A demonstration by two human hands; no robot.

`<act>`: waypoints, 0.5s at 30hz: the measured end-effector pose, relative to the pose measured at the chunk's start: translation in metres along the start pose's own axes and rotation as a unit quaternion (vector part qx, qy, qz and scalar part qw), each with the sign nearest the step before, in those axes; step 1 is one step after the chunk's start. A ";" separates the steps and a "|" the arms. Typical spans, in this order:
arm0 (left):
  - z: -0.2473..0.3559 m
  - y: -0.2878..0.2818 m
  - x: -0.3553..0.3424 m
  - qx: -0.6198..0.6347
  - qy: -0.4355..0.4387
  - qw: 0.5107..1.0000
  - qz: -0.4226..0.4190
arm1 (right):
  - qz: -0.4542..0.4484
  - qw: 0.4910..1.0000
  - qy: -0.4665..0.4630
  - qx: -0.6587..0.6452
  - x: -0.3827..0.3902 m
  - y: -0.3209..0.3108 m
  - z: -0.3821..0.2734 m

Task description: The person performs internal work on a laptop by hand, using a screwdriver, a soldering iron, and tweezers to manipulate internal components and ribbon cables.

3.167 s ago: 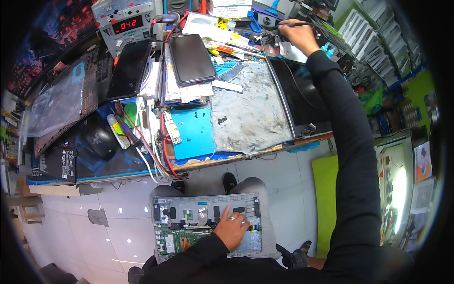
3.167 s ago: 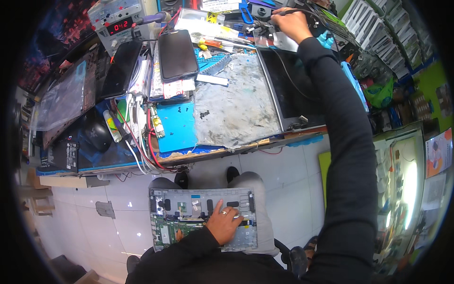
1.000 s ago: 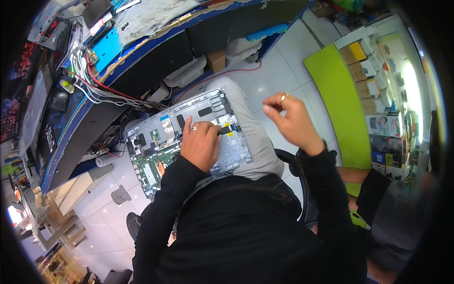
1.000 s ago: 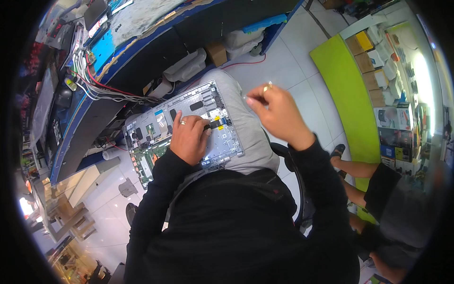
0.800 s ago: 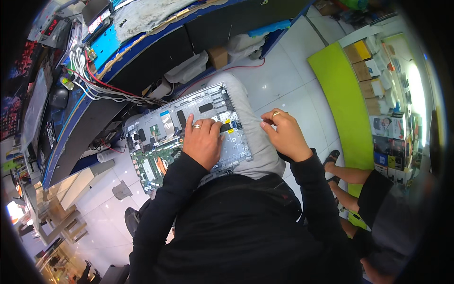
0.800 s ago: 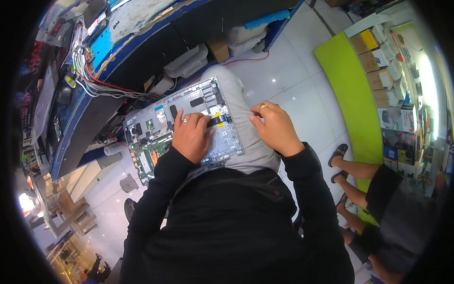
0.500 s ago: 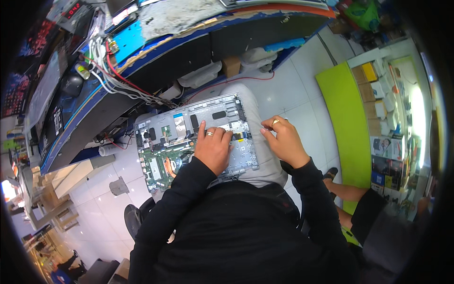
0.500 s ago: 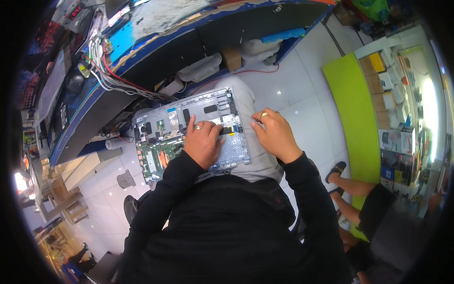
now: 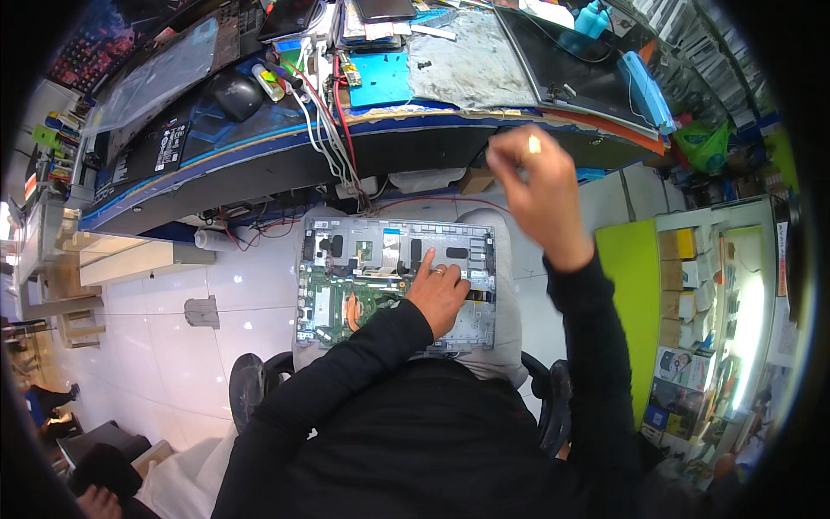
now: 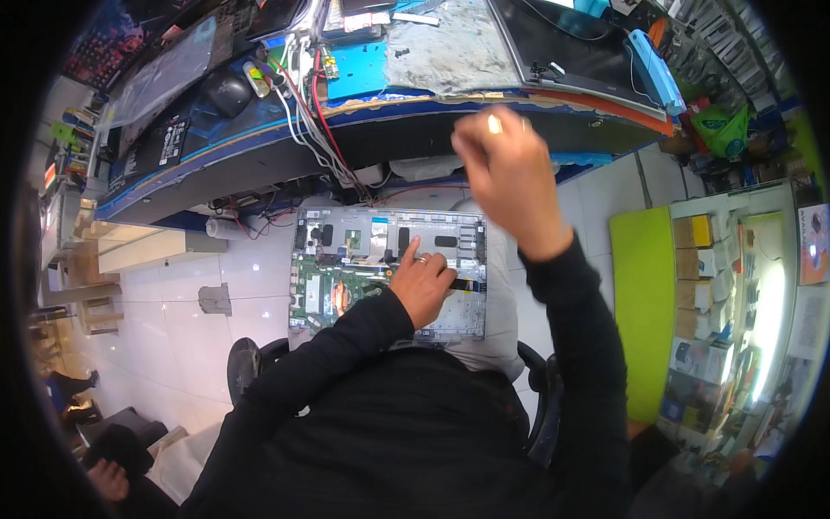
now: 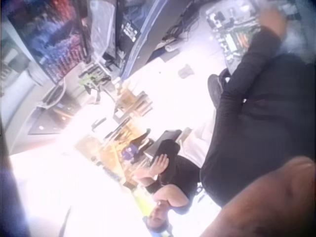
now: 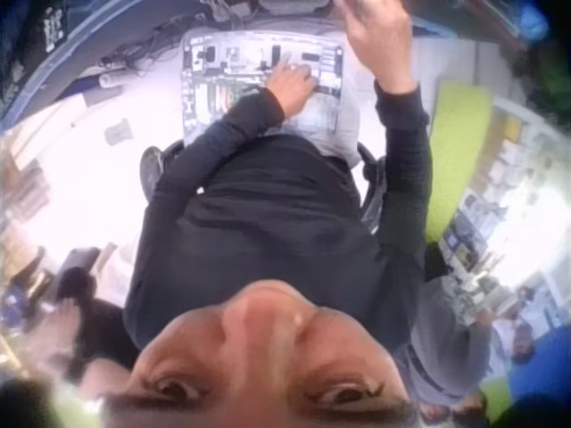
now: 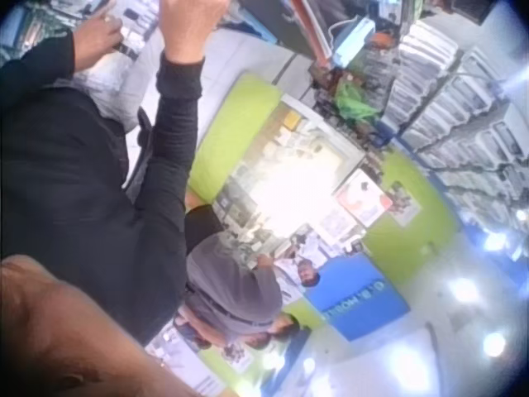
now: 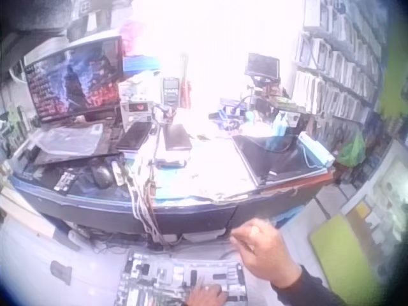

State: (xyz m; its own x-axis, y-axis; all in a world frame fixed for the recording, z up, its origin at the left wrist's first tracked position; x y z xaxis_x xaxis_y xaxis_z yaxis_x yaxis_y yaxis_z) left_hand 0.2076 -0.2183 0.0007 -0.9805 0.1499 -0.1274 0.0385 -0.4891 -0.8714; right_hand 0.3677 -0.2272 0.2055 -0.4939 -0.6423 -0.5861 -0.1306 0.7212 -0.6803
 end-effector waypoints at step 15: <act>-0.006 -0.002 0.006 -0.009 0.013 1.000 0.026 | -0.104 0.987 -0.107 0.067 -0.158 0.119 -0.024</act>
State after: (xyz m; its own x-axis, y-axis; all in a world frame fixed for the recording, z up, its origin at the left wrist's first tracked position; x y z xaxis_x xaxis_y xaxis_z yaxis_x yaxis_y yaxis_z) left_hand 0.2026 -0.2115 -0.0008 -0.9717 0.1473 -0.1850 0.0928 -0.4818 -0.8713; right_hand 0.4094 -0.0337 0.2271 -0.2733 -0.8228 -0.4982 -0.0868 0.5369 -0.8392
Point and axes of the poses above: each hand's wrist, its own x-axis away from the middle knuckle, its own y-axis out of the palm, z = x × y, the point moved 8 cm from there along -x, towards the middle knuckle, and after that the axes turned 2 degrees about z, right-handed, at the moved point
